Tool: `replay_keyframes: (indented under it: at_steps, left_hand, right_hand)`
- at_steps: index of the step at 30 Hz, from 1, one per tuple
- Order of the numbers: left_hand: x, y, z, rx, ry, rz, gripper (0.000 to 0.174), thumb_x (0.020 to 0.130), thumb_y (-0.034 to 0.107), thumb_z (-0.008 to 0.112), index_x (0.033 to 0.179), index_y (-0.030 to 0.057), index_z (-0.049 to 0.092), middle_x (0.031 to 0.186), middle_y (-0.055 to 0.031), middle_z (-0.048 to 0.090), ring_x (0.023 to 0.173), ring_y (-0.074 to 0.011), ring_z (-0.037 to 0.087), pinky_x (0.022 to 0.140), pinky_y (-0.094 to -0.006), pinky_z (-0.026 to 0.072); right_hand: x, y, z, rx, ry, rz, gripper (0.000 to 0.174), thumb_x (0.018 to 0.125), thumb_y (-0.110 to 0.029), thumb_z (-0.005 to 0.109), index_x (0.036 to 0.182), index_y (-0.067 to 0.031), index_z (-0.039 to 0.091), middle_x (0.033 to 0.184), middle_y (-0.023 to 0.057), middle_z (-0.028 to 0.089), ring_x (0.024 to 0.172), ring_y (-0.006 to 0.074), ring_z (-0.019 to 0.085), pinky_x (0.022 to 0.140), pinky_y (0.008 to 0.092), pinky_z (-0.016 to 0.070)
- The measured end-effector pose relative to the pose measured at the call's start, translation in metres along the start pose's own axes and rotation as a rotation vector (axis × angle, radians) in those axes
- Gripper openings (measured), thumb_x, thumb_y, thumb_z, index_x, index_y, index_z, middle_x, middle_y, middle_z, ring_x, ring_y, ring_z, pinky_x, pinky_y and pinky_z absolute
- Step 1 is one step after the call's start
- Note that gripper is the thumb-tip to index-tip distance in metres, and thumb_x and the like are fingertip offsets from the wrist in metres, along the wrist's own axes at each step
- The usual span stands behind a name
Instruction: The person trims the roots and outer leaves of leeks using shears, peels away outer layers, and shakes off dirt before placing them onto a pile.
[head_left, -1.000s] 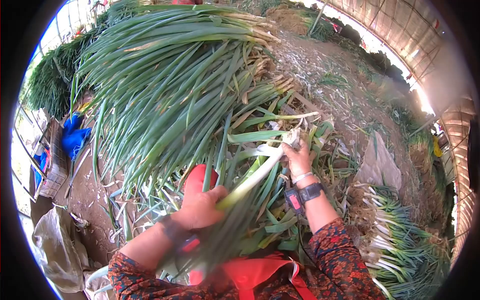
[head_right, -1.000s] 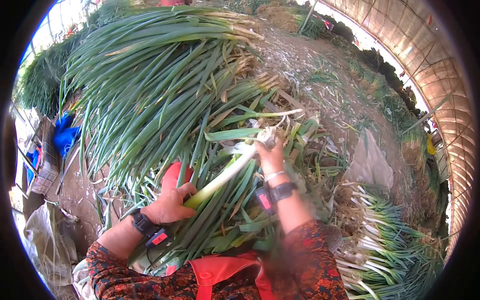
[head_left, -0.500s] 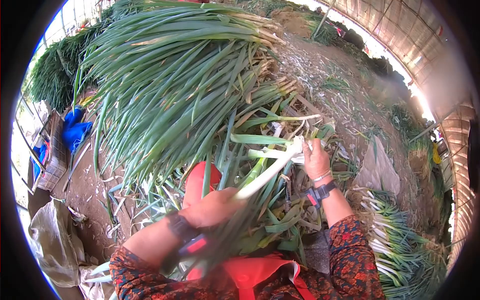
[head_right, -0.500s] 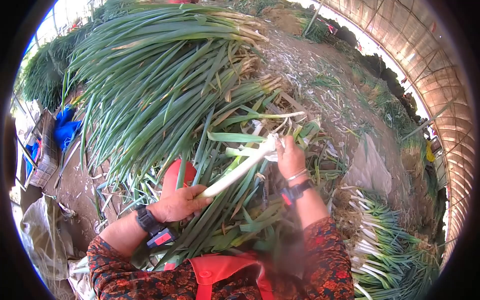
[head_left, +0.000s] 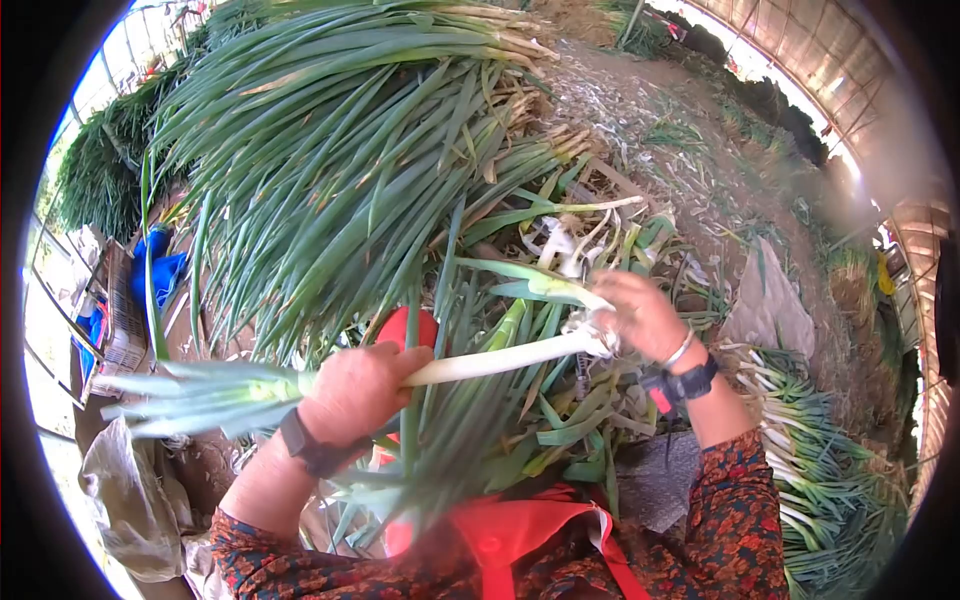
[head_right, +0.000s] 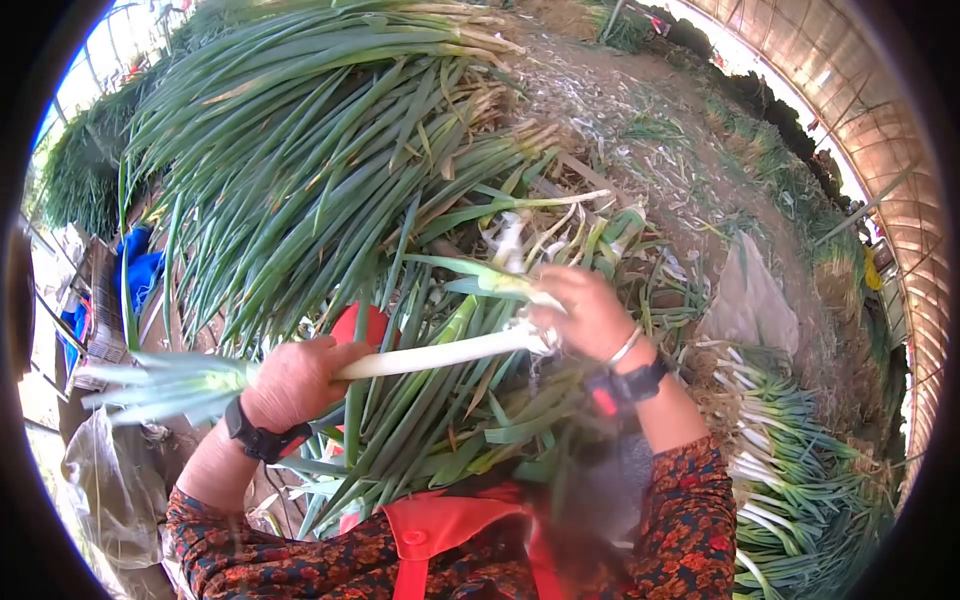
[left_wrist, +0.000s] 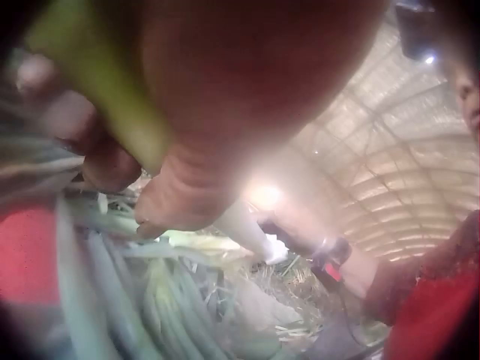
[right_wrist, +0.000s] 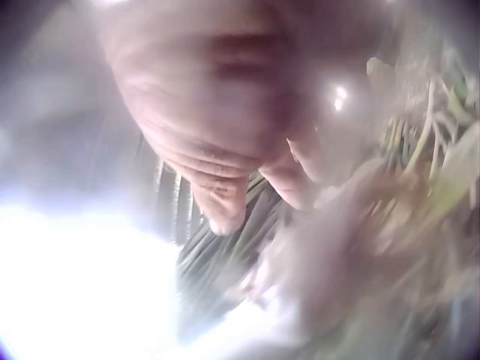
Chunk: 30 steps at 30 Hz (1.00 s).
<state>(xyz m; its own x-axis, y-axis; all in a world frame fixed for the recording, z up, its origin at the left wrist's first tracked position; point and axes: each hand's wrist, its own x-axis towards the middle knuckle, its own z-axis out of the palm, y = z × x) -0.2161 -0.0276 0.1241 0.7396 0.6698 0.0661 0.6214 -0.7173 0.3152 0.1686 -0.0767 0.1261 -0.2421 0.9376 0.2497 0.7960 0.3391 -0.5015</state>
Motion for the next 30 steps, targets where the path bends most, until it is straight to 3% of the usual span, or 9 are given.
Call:
replay_keyframes:
  at_steps: [5, 9, 11, 13, 14, 16, 17, 23, 30]
  left_hand:
    - [0.012, 0.03, -0.093, 0.401, 0.26, 0.169, 0.028, 0.074, 0.009, 0.066, 0.101, 0.0183, 0.069, 0.069, -0.0032, 0.049, 0.066, -0.0222, 0.058, 0.062, -0.0392, 0.0485]
    - [0.045, 0.039, -0.143, 0.706, 0.692, 0.306, 0.039, 0.072, 0.002, 0.062, 0.108, 0.0162, 0.068, 0.1, -0.0094, 0.06, 0.1, -0.0293, 0.057, 0.094, -0.0424, 0.0441]
    - [0.077, 0.03, -0.132, 0.559, 1.136, 0.255, 0.046, 0.069, -0.003, 0.06, 0.113, 0.0124, 0.067, 0.11, -0.0154, 0.056, 0.105, -0.0323, 0.053, 0.098, -0.0435, 0.0409]
    - [0.108, 0.018, -0.093, -0.153, 1.296, 0.154, 0.069, 0.067, -0.009, 0.049, 0.134, 0.0054, 0.05, 0.123, -0.0216, 0.049, 0.111, -0.0323, 0.051, 0.095, -0.0406, 0.0445]
    - [0.128, 0.011, -0.066, -0.586, 1.266, 0.138, 0.064, 0.075, -0.006, 0.05, 0.139, -0.0021, 0.04, 0.122, -0.021, 0.05, 0.109, -0.0261, 0.053, 0.09, -0.0365, 0.0489]
    - [0.14, 0.023, -0.055, -1.692, 0.561, -0.04, 0.051, 0.093, 0.025, 0.058, 0.133, -0.0022, 0.042, 0.101, -0.016, 0.063, 0.084, -0.025, 0.065, 0.079, -0.0381, 0.0557]
    - [0.142, 0.027, -0.047, -1.887, 0.297, -0.075, 0.039, 0.1, 0.038, 0.045, 0.115, 0.0027, 0.05, 0.097, -0.0159, 0.065, 0.08, -0.027, 0.065, 0.075, -0.0405, 0.0564]
    - [0.184, 0.044, 0.0, -1.905, 0.339, -0.264, 0.021, 0.095, 0.017, 0.06, 0.098, 0.0065, 0.043, 0.074, -0.0034, 0.049, 0.053, -0.0115, 0.047, 0.04, -0.0263, 0.0423]
    - [0.198, 0.042, 0.003, -1.629, 0.365, -0.278, 0.022, 0.096, 0.017, 0.058, 0.099, 0.0039, 0.04, 0.074, -0.0046, 0.048, 0.052, -0.0124, 0.047, 0.04, -0.0289, 0.0438]
  right_hand:
    - [-0.013, -0.044, 0.016, 0.524, -0.401, 0.228, 0.033, 0.095, -0.03, 0.061, 0.112, -0.0017, 0.064, 0.103, 0.006, 0.066, 0.087, 0.0156, 0.062, 0.077, 0.0287, 0.0489]
    - [-0.01, -0.082, 0.022, 1.028, -0.316, 0.141, 0.036, 0.098, -0.028, 0.057, 0.121, 0.0002, 0.057, 0.098, 0.0022, 0.064, 0.082, 0.0083, 0.06, 0.072, 0.0241, 0.0484]
    - [0.002, -0.095, 0.032, 1.1, -0.212, 0.137, 0.039, 0.1, -0.03, 0.051, 0.121, 0.0027, 0.053, 0.095, 0.005, 0.062, 0.079, 0.0119, 0.062, 0.069, 0.0248, 0.0495]
    - [0.015, -0.113, 0.038, 1.168, -0.123, 0.245, 0.044, 0.101, -0.034, 0.048, 0.12, 0.0058, 0.053, 0.094, 0.0078, 0.062, 0.075, 0.0147, 0.064, 0.068, 0.0268, 0.051]
    - [0.02, -0.11, 0.048, 1.105, -0.081, 0.271, 0.043, 0.102, -0.036, 0.046, 0.116, 0.0034, 0.056, 0.089, 0.0061, 0.063, 0.069, 0.012, 0.061, 0.062, 0.0235, 0.0486]
    - [0.032, -0.113, 0.054, 1.034, -0.019, 0.317, 0.043, 0.102, -0.039, 0.047, 0.113, 0.0009, 0.058, 0.083, 0.0034, 0.062, 0.067, 0.0099, 0.058, 0.059, 0.0221, 0.0458]
    - [0.034, -0.114, 0.056, 0.996, 0.011, 0.343, 0.043, 0.101, -0.04, 0.047, 0.112, -0.0004, 0.059, 0.081, 0.002, 0.061, 0.065, 0.0088, 0.057, 0.058, 0.0214, 0.0445]
    - [0.022, -0.106, 0.064, 0.984, 0.038, 0.373, 0.044, 0.1, -0.044, 0.048, 0.095, -0.0026, 0.061, 0.072, -0.0027, 0.054, 0.063, 0.0063, 0.049, 0.058, 0.022, 0.0407]
    - [-0.027, -0.112, 0.062, 0.451, 0.096, 0.127, 0.03, 0.096, -0.021, 0.056, 0.073, -0.0012, 0.056, 0.06, 0.0094, 0.048, 0.056, 0.0188, 0.047, 0.055, 0.0303, 0.0396]
